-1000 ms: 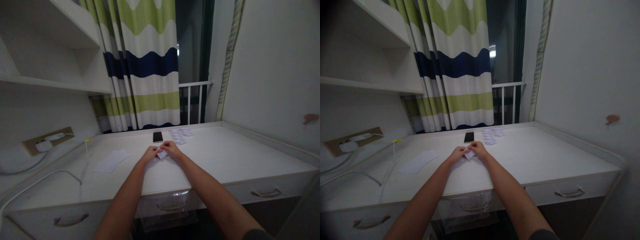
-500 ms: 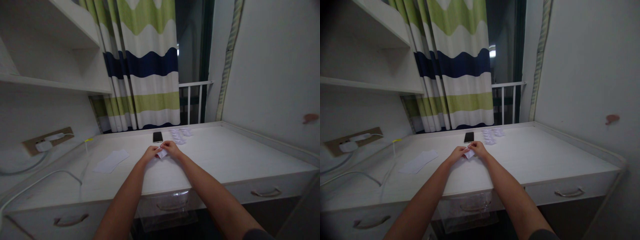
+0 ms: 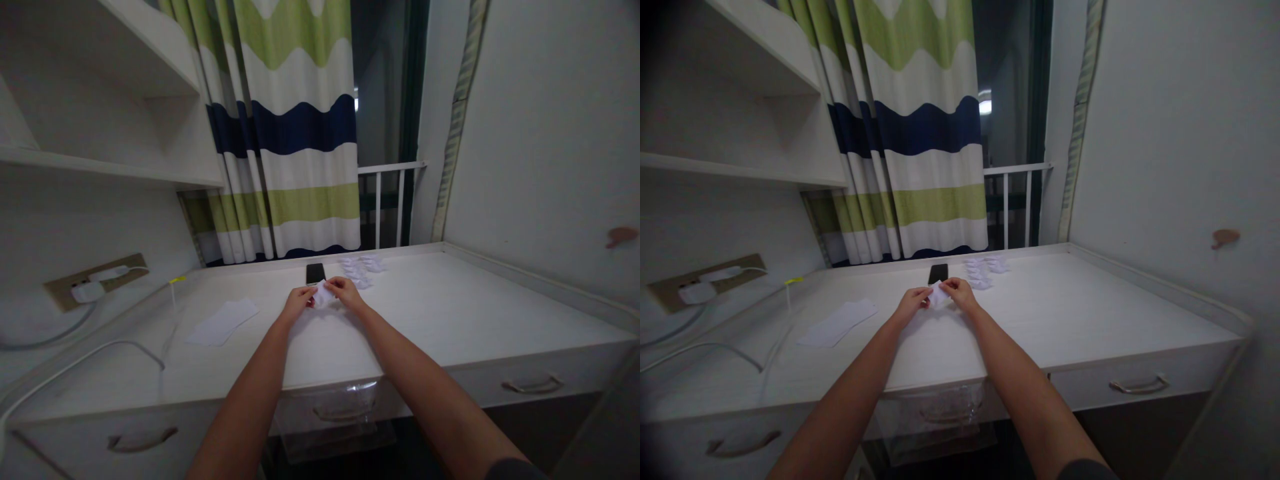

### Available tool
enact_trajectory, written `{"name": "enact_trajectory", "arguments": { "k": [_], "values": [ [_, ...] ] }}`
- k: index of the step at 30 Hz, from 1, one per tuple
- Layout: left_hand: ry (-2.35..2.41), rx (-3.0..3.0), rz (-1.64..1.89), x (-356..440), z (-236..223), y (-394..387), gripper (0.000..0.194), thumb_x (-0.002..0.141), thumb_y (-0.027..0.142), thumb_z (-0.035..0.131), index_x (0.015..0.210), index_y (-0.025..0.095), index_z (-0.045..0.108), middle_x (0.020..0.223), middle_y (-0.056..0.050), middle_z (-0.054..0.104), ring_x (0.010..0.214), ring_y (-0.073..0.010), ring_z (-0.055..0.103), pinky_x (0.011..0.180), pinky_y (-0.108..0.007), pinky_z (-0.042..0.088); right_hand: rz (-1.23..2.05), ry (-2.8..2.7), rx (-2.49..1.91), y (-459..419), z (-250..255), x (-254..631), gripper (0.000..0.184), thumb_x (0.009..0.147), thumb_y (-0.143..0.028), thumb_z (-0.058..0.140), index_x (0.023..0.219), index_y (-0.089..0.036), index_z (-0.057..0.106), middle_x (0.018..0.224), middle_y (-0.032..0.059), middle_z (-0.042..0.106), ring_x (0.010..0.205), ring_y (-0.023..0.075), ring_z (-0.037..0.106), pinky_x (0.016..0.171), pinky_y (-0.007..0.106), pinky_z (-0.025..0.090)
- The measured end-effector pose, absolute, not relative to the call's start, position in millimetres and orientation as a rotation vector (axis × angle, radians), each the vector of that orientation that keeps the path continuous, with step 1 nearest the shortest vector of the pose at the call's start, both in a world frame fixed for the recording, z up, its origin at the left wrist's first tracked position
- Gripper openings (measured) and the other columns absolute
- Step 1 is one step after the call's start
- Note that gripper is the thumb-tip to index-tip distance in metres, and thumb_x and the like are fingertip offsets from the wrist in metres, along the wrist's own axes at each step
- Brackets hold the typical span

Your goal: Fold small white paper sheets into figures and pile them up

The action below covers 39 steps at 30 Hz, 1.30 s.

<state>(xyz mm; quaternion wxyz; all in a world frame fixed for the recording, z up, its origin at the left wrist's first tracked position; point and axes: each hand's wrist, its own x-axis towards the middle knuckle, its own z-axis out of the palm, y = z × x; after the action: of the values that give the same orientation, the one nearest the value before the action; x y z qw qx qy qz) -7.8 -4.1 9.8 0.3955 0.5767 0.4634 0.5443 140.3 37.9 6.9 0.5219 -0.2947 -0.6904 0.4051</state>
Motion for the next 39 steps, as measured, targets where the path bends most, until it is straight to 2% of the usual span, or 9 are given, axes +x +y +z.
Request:
{"name": "enact_trajectory", "arguments": {
  "k": [6, 16, 26, 31, 39],
  "values": [
    [1.188, 1.410, 1.465, -8.7, 13.4, -5.6, 0.037, 0.057, 0.047, 0.061, 0.064, 0.011, 0.059, 0.053, 0.000, 0.053, 0.045, -0.0065, 0.045, 0.047, -0.021, 0.040, 0.981, -1.657, -0.693, 39.9, 4.6, 141.1, 0.028, 0.060, -0.042, 0.058, 0.062, -0.014, 0.056, 0.048, -0.0030, 0.048, 0.045, 0.0073, 0.041, 0.044, 0.021, 0.031],
    [1.238, 1.429, 1.383, -5.9, 14.5, -10.0, 0.033, 0.054, 0.035, 0.067, 0.075, 0.011, 0.060, 0.066, -0.003, 0.058, 0.054, -0.0088, 0.050, 0.051, -0.022, 0.043, 0.975, -1.641, -0.727, 40.9, 7.5, 143.7, 0.024, 0.059, -0.038, 0.058, 0.058, -0.015, 0.053, 0.042, -0.0046, 0.046, 0.041, 0.0072, 0.040, 0.043, 0.021, 0.031],
    [1.276, 1.553, 1.385, -7.2, 12.9, -5.6, 0.029, 0.055, 0.033, 0.065, 0.074, 0.012, 0.061, 0.062, -0.003, 0.060, 0.053, -0.0100, 0.051, 0.047, -0.020, 0.041, 0.950, -1.660, -0.828, 39.6, 3.9, 141.6, 0.029, 0.062, -0.044, 0.056, 0.064, -0.015, 0.056, 0.043, -0.0051, 0.044, 0.038, 0.0063, 0.037, 0.039, 0.020, 0.028],
    [1.276, 1.654, 1.354, -5.0, 12.8, -6.2, 0.028, 0.055, 0.030, 0.064, 0.076, 0.012, 0.062, 0.058, -0.001, 0.058, 0.049, -0.0101, 0.050, 0.044, -0.020, 0.039, 1.021, -1.689, -0.888, 33.1, 5.1, 141.0, 0.030, 0.060, -0.044, 0.058, 0.063, -0.016, 0.051, 0.040, -0.0065, 0.043, 0.034, 0.0056, 0.035, 0.036, 0.019, 0.026],
    [1.270, 1.662, 1.380, -5.1, 12.1, -6.1, 0.033, 0.055, 0.031, 0.064, 0.082, 0.012, 0.062, 0.061, -0.002, 0.060, 0.050, -0.0104, 0.051, 0.044, -0.020, 0.039, 1.187, -1.662, -0.767, 32.3, 5.4, 140.1, 0.031, 0.056, -0.042, 0.063, 0.061, -0.016, 0.046, 0.047, -0.0053, 0.047, 0.039, 0.0060, 0.042, 0.040, 0.020, 0.035]
  ]
}}
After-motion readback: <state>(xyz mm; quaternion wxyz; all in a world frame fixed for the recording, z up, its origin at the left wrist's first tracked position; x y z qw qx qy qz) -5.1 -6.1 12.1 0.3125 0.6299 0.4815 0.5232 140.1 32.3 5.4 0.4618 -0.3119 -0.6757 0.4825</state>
